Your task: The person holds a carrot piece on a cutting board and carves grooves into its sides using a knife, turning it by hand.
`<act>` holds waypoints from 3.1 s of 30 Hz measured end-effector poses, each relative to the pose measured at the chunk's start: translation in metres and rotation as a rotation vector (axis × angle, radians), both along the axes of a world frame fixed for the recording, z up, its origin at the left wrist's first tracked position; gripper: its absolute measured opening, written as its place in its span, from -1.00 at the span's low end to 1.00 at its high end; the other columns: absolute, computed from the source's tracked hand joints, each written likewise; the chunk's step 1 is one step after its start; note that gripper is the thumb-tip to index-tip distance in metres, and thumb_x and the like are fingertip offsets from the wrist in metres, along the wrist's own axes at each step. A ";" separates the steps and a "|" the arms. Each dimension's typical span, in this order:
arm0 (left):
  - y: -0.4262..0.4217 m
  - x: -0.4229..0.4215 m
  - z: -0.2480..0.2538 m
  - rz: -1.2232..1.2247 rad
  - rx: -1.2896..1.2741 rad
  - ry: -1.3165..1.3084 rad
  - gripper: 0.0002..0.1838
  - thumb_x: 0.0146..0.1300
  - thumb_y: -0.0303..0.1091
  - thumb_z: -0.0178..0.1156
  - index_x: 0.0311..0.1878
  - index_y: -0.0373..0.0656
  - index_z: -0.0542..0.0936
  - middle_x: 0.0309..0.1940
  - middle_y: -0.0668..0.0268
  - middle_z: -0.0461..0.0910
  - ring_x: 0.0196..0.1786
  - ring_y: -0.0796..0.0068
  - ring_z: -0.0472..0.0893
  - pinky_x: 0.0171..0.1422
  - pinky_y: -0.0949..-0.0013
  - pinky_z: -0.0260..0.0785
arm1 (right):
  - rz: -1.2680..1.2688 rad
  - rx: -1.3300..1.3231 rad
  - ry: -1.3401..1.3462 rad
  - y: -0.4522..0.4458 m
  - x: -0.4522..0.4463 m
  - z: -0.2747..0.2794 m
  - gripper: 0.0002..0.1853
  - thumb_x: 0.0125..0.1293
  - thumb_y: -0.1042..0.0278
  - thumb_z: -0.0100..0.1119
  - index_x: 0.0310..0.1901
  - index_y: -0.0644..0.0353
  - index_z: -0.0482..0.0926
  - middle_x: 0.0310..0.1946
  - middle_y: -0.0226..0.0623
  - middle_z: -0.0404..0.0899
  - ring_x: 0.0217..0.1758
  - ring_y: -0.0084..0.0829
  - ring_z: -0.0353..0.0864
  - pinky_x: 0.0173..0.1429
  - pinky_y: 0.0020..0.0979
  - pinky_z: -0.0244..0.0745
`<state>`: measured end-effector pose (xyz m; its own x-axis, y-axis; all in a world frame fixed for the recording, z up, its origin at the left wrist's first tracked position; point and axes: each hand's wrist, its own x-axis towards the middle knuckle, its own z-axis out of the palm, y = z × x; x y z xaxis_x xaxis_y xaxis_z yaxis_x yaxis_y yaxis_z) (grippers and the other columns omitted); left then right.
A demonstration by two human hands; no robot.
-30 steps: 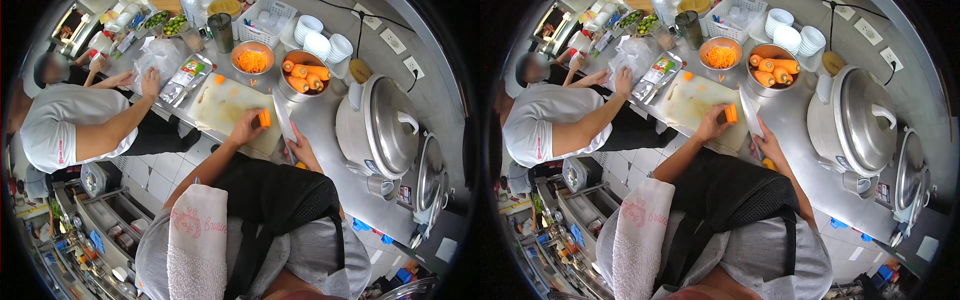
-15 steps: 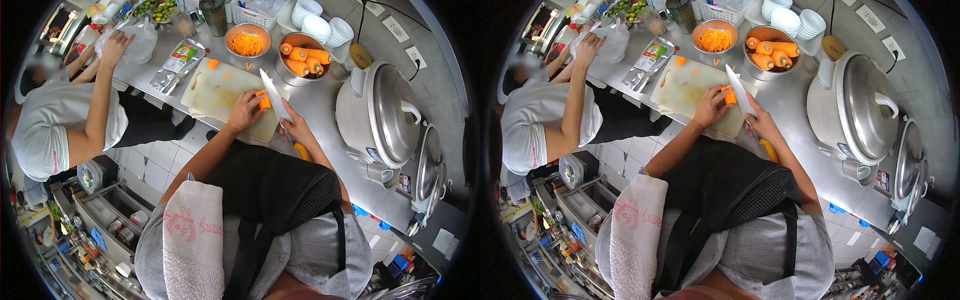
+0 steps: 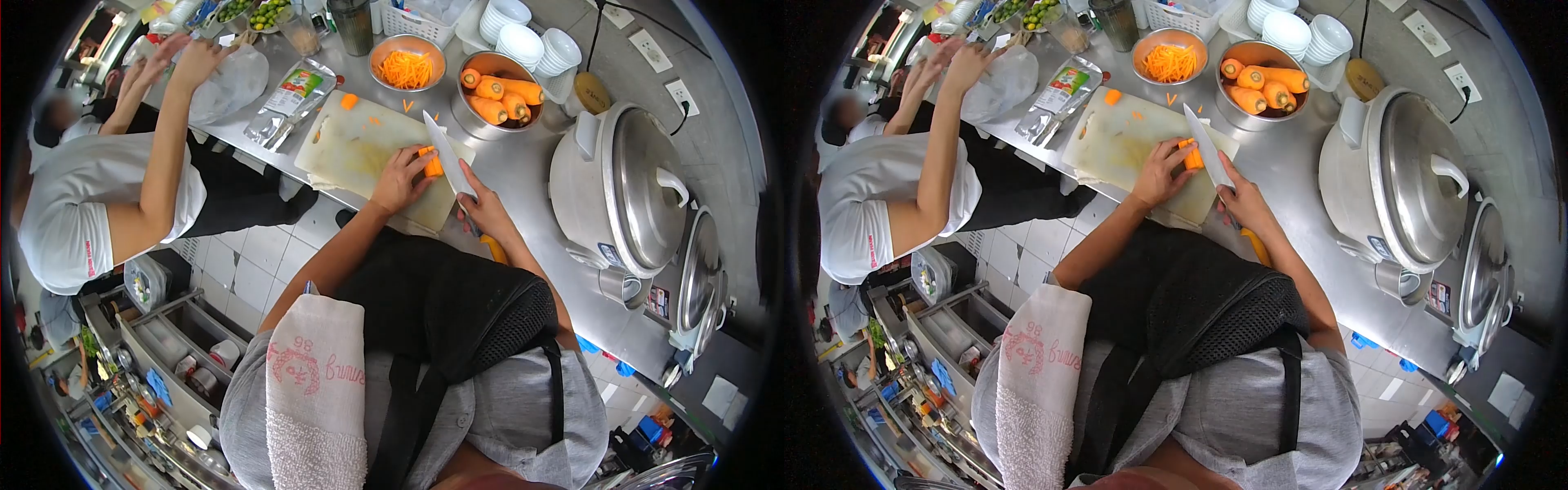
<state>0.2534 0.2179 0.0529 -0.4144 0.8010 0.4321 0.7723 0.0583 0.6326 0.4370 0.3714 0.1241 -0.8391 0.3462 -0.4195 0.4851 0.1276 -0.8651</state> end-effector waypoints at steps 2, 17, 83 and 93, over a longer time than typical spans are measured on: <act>0.000 0.001 0.000 0.001 -0.006 -0.009 -0.32 0.21 -0.32 0.53 0.44 0.01 0.58 0.31 0.09 0.54 0.28 -0.05 0.56 0.39 0.03 0.46 | -0.007 0.008 0.010 -0.002 0.001 -0.002 -0.21 0.57 0.48 0.08 0.73 -0.25 0.08 -0.39 -0.21 0.68 -0.57 -0.44 0.63 -0.36 -0.29 0.63; 0.001 -0.001 -0.006 0.060 0.056 -0.237 -0.27 0.08 -0.34 0.65 0.30 -0.14 0.49 0.22 0.06 0.63 0.30 -0.05 0.60 0.41 0.06 0.46 | -0.014 0.068 -0.073 -0.008 -0.005 0.023 -0.22 0.57 0.47 0.04 0.73 -0.25 0.08 -0.49 -0.21 0.65 -0.63 -0.42 0.61 -0.41 -0.28 0.59; 0.001 -0.004 0.000 -0.012 -0.003 -0.010 -0.24 0.15 -0.33 0.56 0.48 0.05 0.57 0.22 0.09 0.59 0.22 -0.05 0.57 0.34 0.04 0.45 | -0.033 0.026 -0.010 -0.005 -0.001 -0.003 -0.20 0.57 0.45 0.06 0.73 -0.34 0.06 -0.50 -0.26 0.63 -0.63 -0.43 0.61 -0.43 -0.29 0.60; 0.000 -0.003 -0.008 0.083 0.007 -0.184 -0.19 0.06 -0.32 0.67 0.38 -0.11 0.49 0.20 0.08 0.61 0.25 0.02 0.62 0.33 0.07 0.49 | -0.010 0.081 -0.087 -0.009 -0.001 0.020 -0.20 0.55 0.48 0.04 0.73 -0.30 0.07 -0.50 -0.20 0.65 -0.63 -0.39 0.63 -0.40 -0.26 0.62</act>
